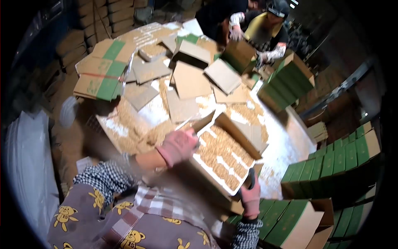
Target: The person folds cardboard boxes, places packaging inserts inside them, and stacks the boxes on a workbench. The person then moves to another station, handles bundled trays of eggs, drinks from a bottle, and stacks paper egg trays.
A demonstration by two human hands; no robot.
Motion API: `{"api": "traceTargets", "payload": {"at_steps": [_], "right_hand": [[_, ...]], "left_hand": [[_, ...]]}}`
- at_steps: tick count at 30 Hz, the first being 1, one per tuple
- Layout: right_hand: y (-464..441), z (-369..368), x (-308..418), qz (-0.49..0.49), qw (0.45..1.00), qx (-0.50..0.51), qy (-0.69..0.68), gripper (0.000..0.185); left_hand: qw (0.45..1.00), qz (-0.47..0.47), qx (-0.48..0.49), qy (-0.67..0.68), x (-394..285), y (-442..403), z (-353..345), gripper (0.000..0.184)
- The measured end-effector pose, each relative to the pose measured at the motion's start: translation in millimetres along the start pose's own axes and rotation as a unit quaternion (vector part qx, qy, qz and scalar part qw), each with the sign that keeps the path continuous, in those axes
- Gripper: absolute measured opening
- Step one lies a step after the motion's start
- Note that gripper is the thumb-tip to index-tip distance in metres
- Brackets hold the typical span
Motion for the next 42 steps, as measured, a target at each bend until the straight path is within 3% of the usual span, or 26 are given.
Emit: {"api": "traceTargets", "payload": {"at_steps": [2, 3, 4, 5, 6, 8, 10, 12, 13, 15, 17, 18, 19, 21, 23, 24, 26, 28, 30, 32, 34, 35, 36, 38, 40, 42], "right_hand": [[-1.6, 1.1, 15.1, -0.054, 0.997, 0.036, 0.044, 0.066], [-0.7, 6.1, 17.9, -0.034, 0.995, 0.055, 0.070, 0.065], [-2.4, 12.3, 23.9, -0.015, 0.992, 0.075, 0.100, 0.063], [3.5, 5.0, 49.5, 0.032, 0.964, -0.028, 0.262, 0.060], [3.6, -2.0, 87.5, 0.125, 0.957, -0.090, 0.245, 0.049], [1.9, -14.5, 122.1, 0.082, 0.984, -0.008, 0.158, 0.039], [-2.9, -42.5, 109.4, -0.128, 0.962, 0.164, 0.178, 0.028], [-8.8, -73.8, 102.7, -0.201, 0.829, 0.298, 0.428, 0.039], [-8.7, -76.5, 80.3, -0.152, 0.860, 0.275, 0.403, 0.042], [-9.6, -83.9, 47.8, -0.111, 0.883, 0.254, 0.378, 0.044], [-24.9, -91.6, 48.0, -0.143, 0.872, 0.237, 0.404, 0.040], [-35.3, -95.4, 64.4, -0.134, 0.912, 0.210, 0.326, 0.044], [-43.2, -97.4, 81.0, -0.128, 0.944, 0.181, 0.245, 0.050], [-55.1, -113.6, 99.5, 0.103, 0.958, 0.157, 0.215, 0.071], [-54.3, -136.5, 69.5, 0.103, 0.905, 0.239, 0.336, 0.072], [-51.3, -143.1, 50.5, 0.114, 0.882, 0.279, 0.363, 0.071], [-58.9, -128.2, 61.7, 0.093, 0.915, 0.280, 0.274, 0.067], [-49.1, -94.3, 91.0, 0.121, 0.981, 0.140, 0.064, 0.062], [-27.6, -60.3, 108.8, 0.189, 0.965, -0.059, 0.174, 0.060], [-4.9, -37.3, 91.9, 0.150, 0.933, -0.180, 0.275, 0.061], [7.1, -30.2, 33.0, 0.046, 0.978, -0.156, 0.131, 0.058], [6.2, -22.3, -2.0, -0.002, 0.996, -0.082, -0.041, 0.058], [7.7, -23.1, 8.4, 0.037, 0.987, -0.087, -0.128, 0.056], [12.4, -26.2, 15.1, -0.017, 0.990, -0.112, -0.079, 0.055], [6.2, -32.4, 18.6, 0.029, 0.978, -0.108, -0.174, 0.053], [8.6, -33.3, 36.7, -0.001, 0.978, -0.124, -0.168, 0.050]], "left_hand": [[0.995, -0.050, 0.050, -0.066, -5.4, -7.1, -3.4, 0.018], [0.997, -0.055, 0.012, 0.058, -3.4, -10.3, -9.0, 0.017], [0.993, -0.097, 0.045, -0.040, -2.9, -17.0, -3.0, 0.016], [0.982, -0.142, -0.014, 0.127, 5.6, -14.2, -25.8, 0.016], [0.978, -0.159, 0.000, 0.134, 5.6, -8.6, -19.5, 0.020], [0.894, -0.286, -0.310, 0.154, 18.4, 15.3, 33.8, 0.015], [0.901, -0.202, -0.326, 0.204, 53.4, 27.8, 28.7, 0.019], [0.932, 0.025, -0.187, 0.310, 113.1, 21.6, -39.4, 0.043], [0.928, 0.133, -0.095, 0.334, 142.6, 22.2, -85.6, 0.064], [0.986, 0.161, 0.022, -0.037, 157.3, 51.6, -109.1, 0.100], [0.990, 0.104, 0.081, 0.042, 169.2, 67.3, -179.2, 0.113], [0.982, 0.050, 0.137, 0.117, 174.1, 67.7, -212.6, 0.127], [0.965, 0.071, 0.113, 0.226, 183.5, 62.3, -225.8, 0.104], [0.943, 0.150, 0.125, 0.269, 205.1, 47.8, -215.9, 0.087], [0.920, 0.221, 0.123, 0.299, 236.7, 21.5, -196.3, 0.071], [0.921, 0.234, 0.051, 0.306, 252.8, 11.0, -183.3, 0.060], [0.906, 0.265, -0.086, 0.319, 275.3, 1.4, -157.9, 0.043], [0.917, 0.269, -0.072, 0.285, 278.9, -7.2, -126.5, 0.039], [0.933, 0.278, -0.140, 0.179, 262.8, -10.2, -89.3, 0.032], [0.940, 0.291, -0.148, 0.101, 231.6, -13.3, -44.3, 0.031], [0.945, 0.235, -0.223, 0.031, 230.9, -29.5, -50.5, 0.031], [0.941, 0.235, -0.242, -0.028, 216.4, -33.0, -34.3, 0.031], [0.935, 0.230, -0.256, -0.087, 198.3, -34.5, -15.0, 0.032], [0.932, 0.208, -0.282, -0.090, 175.4, -44.4, 13.5, 0.032], [0.898, 0.108, -0.412, -0.105, 144.3, -57.0, 39.8, 0.035], [0.937, 0.110, -0.332, -0.024, 124.4, -83.5, 42.6, 0.037]]}}
Point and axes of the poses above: each hand's wrist, its own y-axis away from the middle knuckle, its own z-axis out of the back of the hand, x = y × z, the point moved 2 cm from there along -y, towards the middle knuckle, and after that the axes turned 13 degrees about -y, right-handed, at the moved point
